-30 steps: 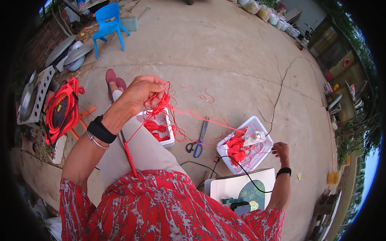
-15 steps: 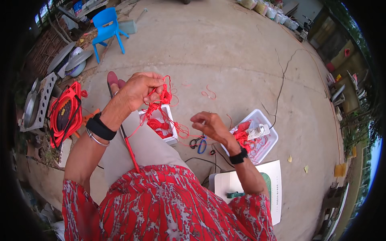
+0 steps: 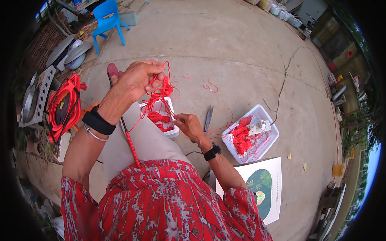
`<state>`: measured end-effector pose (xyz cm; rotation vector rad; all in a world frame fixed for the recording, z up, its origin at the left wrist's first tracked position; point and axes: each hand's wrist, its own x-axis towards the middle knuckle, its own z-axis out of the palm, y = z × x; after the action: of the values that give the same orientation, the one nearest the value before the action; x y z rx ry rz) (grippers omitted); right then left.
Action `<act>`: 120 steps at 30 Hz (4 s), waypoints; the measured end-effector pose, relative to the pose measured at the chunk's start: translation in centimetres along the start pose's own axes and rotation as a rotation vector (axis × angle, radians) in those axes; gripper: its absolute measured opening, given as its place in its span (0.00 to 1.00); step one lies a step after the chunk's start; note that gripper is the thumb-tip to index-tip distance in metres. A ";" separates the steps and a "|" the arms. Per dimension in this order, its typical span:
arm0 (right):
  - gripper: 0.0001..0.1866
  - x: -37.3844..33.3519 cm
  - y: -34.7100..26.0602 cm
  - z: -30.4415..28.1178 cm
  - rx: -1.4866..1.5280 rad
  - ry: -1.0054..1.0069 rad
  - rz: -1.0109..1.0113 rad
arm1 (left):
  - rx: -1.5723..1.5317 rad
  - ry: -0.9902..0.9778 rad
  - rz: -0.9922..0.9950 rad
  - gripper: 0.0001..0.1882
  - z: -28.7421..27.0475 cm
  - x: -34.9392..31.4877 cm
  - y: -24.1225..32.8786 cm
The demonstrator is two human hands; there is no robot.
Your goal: The person is weaving or knotting red string together to create a net or decorative item.
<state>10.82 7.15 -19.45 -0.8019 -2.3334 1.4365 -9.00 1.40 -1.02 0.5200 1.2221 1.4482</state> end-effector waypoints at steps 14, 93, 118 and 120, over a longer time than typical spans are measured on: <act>0.17 3.0 2.2 5.1 -0.004 0.230 0.032 | -0.061 0.014 -0.023 0.07 -0.6 -0.2 0.3; 0.09 -18.0 -6.5 -43.9 0.711 0.852 -0.474 | 0.155 -0.173 -0.310 0.11 1.4 -2.7 -7.3; 0.14 -32.7 8.8 -55.6 0.945 1.382 -0.294 | -0.090 0.359 0.313 0.05 -6.1 -8.9 2.7; 0.14 -36.6 11.6 -56.5 1.018 1.430 -0.336 | -0.162 0.266 0.267 0.06 -9.0 -7.8 2.1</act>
<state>72.57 30.58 -1.85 -0.6516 -0.5113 1.0270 -15.31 -8.94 -0.16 0.3985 1.2614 1.8740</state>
